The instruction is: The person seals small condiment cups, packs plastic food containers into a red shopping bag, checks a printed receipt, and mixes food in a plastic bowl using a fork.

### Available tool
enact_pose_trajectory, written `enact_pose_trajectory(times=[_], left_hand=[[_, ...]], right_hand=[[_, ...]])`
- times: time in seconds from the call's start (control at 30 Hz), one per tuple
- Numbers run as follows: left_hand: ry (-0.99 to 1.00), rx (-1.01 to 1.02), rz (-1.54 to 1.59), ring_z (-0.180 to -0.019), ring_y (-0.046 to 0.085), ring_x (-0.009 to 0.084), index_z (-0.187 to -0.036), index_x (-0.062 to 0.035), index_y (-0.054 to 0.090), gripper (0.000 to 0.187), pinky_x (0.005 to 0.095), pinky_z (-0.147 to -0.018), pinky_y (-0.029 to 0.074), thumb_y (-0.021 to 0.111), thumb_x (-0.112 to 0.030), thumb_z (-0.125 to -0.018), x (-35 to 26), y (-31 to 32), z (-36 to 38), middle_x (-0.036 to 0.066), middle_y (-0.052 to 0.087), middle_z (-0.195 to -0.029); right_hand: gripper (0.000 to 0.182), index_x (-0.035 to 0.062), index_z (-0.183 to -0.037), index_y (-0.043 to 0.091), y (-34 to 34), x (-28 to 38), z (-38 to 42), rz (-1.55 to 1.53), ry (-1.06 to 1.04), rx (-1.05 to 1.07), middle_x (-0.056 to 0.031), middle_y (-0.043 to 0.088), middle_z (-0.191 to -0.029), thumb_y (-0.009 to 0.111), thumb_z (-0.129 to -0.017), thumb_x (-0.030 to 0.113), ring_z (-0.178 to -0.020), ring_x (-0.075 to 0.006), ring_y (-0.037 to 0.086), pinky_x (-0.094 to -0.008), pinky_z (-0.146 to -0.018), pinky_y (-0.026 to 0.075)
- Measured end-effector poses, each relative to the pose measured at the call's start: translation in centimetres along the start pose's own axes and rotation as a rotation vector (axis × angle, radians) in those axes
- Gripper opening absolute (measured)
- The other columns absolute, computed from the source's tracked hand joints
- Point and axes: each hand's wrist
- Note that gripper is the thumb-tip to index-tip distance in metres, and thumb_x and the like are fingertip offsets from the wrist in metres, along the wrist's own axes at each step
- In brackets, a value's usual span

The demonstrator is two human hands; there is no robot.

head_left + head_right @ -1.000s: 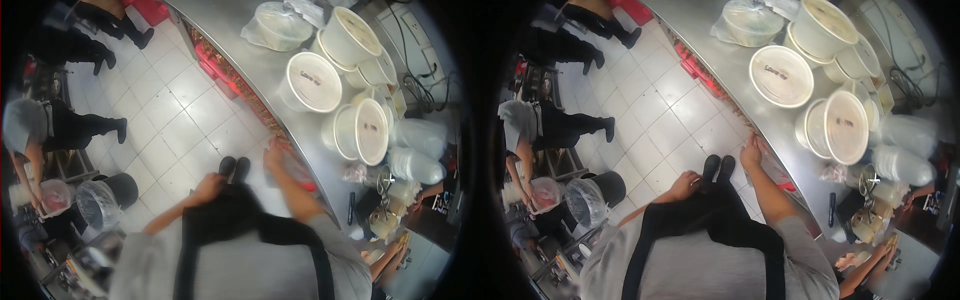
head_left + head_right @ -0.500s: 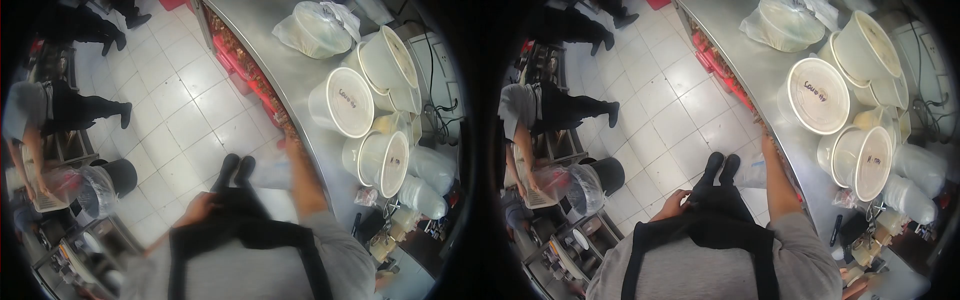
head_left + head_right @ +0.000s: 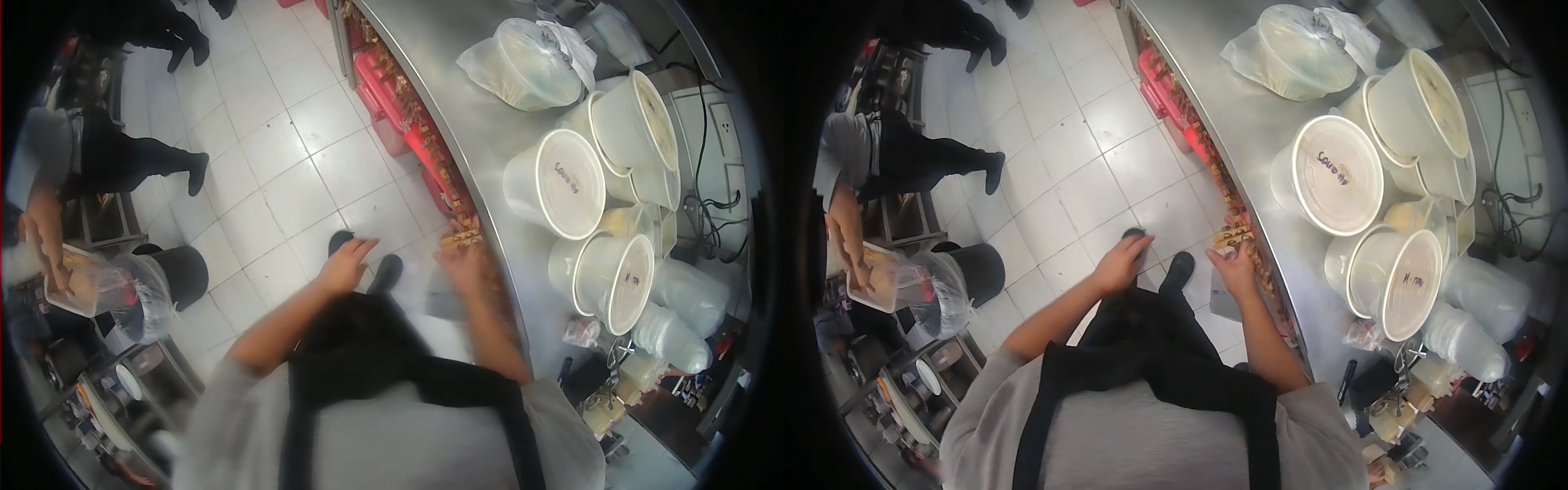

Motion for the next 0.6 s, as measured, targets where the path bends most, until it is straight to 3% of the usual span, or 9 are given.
enact_pose_trajectory(times=[0.1,0.17,0.23,0.33,0.37,0.53,0.6], left_hand=[[0.243,-0.05,-0.339,-0.131,0.034,0.0303,-0.136,-0.0099,0.038,0.064,0.0416,-0.102,0.036,0.063,-0.008,-0.076,-0.3,0.8,-8.7,0.017,0.04,-0.135],[0.358,0.081,-0.638,-0.133,0.03,0.0302,-0.137,-0.012,0.038,0.062,0.0437,-0.104,0.033,0.061,-0.015,-0.08,-1.1,1.0,-14.6,0.016,0.037,-0.139],[0.686,-0.121,-0.175,-0.133,0.031,0.0329,-0.134,-0.014,0.043,0.047,0.0495,-0.107,0.027,0.048,-0.023,-0.087,-0.8,2.6,-19.7,0.016,0.041,-0.135],[0.588,0.379,-0.654,-0.131,0.034,0.031,-0.134,-0.017,0.043,0.05,0.0488,-0.108,0.026,0.048,-0.02,-0.084,-4.5,2.0,-25.4,0.013,0.043,-0.136],[0.587,0.439,-0.72,-0.131,0.034,0.0309,-0.134,-0.017,0.043,0.05,0.0487,-0.108,0.026,0.048,-0.02,-0.084,-5.0,2.1,-26.9,0.013,0.044,-0.136],[0.695,0.29,-0.736,-0.129,0.035,0.0305,-0.132,-0.0168,0.045,0.049,0.048,-0.108,0.027,0.049,-0.02,-0.083,-3.8,2.8,-29.6,0.013,0.045,-0.133],[0.733,0.234,-0.731,-0.128,0.036,0.0303,-0.131,-0.0168,0.045,0.048,0.0478,-0.107,0.028,0.049,-0.02,-0.083,-3.5,2.5,-30.6,0.012,0.045,-0.132]], right_hand=[[0.089,0.0064,-0.146,0.013,0.1,-1.4,0.4,-0.107,-0.045,0.02,-0.0092,0.055,-0.109,0.071,-0.078,0.007,-0.096,-0.0138,0.052,-0.0266,-0.079,0.044],[0.095,0.0077,-0.147,0.004,-0.1,0.2,0.9,0.151,0.062,0.067,-0.0092,0.054,-0.109,0.07,-0.078,0.01,-0.097,-0.0148,0.052,-0.028,-0.08,0.044],[0.097,0.0067,-0.147,0.003,-0.1,0.1,1.5,0.319,0.091,0.083,-0.0098,0.053,-0.11,0.07,-0.079,0.013,-0.099,-0.0169,0.051,-0.0304,-0.084,0.043],[0.094,0.0035,-0.146,0.007,0.7,2.1,2.1,0.355,0.077,0.008,-0.011,0.053,-0.111,0.071,-0.078,0.015,-0.102,-0.0202,0.051,-0.0333,-0.09,0.04],[0.093,0.0007,-0.146,0.009,0.5,0.5,2.1,0.565,-0.18,-0.06,-0.0115,0.052,-0.113,0.071,-0.077,0.016,-0.104,-0.0229,0.05,-0.0351,-0.094,0.038],[0.091,-0.0016,-0.144,0.009,0.5,-0.5,1.6,0.708,-0.092,-0.167,-0.0114,0.051,-0.117,0.07,-0.078,0.012,-0.104,-0.0208,0.052,-0.0337,-0.091,0.042],[0.088,-0.0018,-0.144,0.011,0.3,-1.4,1.9,0.414,0.082,-0.142,-0.0114,0.051,-0.117,0.069,-0.079,0.011,-0.104,-0.0195,0.053,-0.0324,-0.09,0.043]])
Point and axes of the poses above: each hand's wrist, its own z-axis away from the middle knuckle, its own y-axis out of the palm, x = y × z
